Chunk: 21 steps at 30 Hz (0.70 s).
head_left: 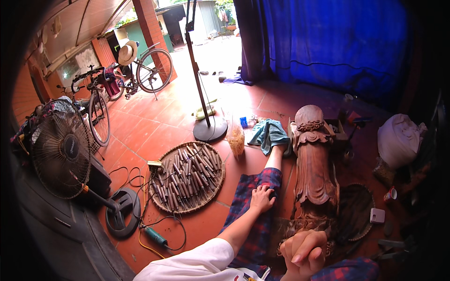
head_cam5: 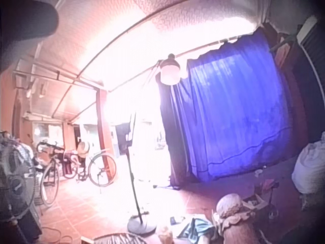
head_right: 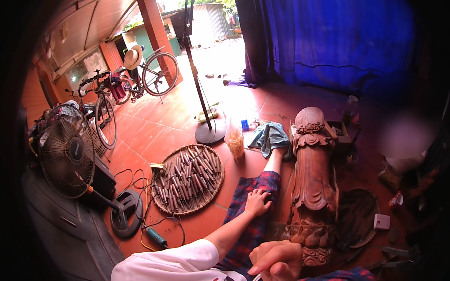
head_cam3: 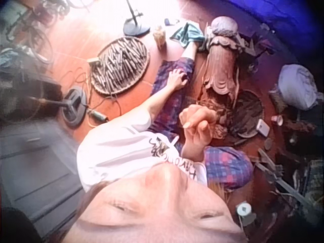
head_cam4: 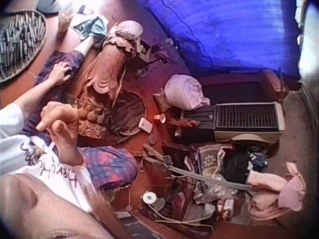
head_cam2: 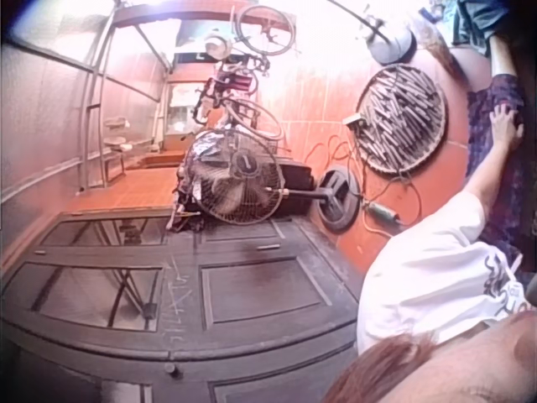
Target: The person sits on the floor and carves a large wooden sculpture using a chisel and mallet. They occasionally pause to inspect the work or handle a snack packet before resuming the carving process.
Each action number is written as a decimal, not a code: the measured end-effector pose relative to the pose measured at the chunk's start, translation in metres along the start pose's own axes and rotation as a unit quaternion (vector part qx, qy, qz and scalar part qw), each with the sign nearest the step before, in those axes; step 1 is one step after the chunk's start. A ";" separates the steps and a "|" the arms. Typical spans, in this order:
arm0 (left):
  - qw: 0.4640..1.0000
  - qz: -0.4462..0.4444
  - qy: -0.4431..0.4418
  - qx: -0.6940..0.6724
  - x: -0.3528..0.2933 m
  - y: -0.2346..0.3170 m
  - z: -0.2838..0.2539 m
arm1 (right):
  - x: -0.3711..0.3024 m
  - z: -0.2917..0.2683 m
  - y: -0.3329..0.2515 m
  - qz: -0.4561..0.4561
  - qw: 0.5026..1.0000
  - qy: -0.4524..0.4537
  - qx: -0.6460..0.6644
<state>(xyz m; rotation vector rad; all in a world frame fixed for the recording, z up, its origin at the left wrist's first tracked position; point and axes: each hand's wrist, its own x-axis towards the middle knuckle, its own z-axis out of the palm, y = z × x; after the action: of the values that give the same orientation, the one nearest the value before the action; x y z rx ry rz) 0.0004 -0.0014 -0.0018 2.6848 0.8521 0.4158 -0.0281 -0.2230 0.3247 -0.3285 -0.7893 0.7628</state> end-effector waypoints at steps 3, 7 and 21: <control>1.000 -0.001 0.002 0.003 -0.001 -0.002 0.001 | -0.001 -0.002 0.001 0.000 1.000 -0.016 -0.005; 1.000 0.004 -0.003 0.001 0.001 0.001 0.000 | -0.006 -0.001 -0.006 0.023 0.999 -0.032 -0.021; 1.000 -0.001 -0.001 0.003 0.000 0.002 -0.001 | -0.014 -0.001 -0.007 0.064 0.996 0.068 0.012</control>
<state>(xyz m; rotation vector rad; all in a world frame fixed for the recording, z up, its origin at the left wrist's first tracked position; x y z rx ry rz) 0.0010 -0.0021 0.0001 2.6883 0.8566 0.4118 -0.0305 -0.2379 0.3201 -0.4076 -0.6344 0.8605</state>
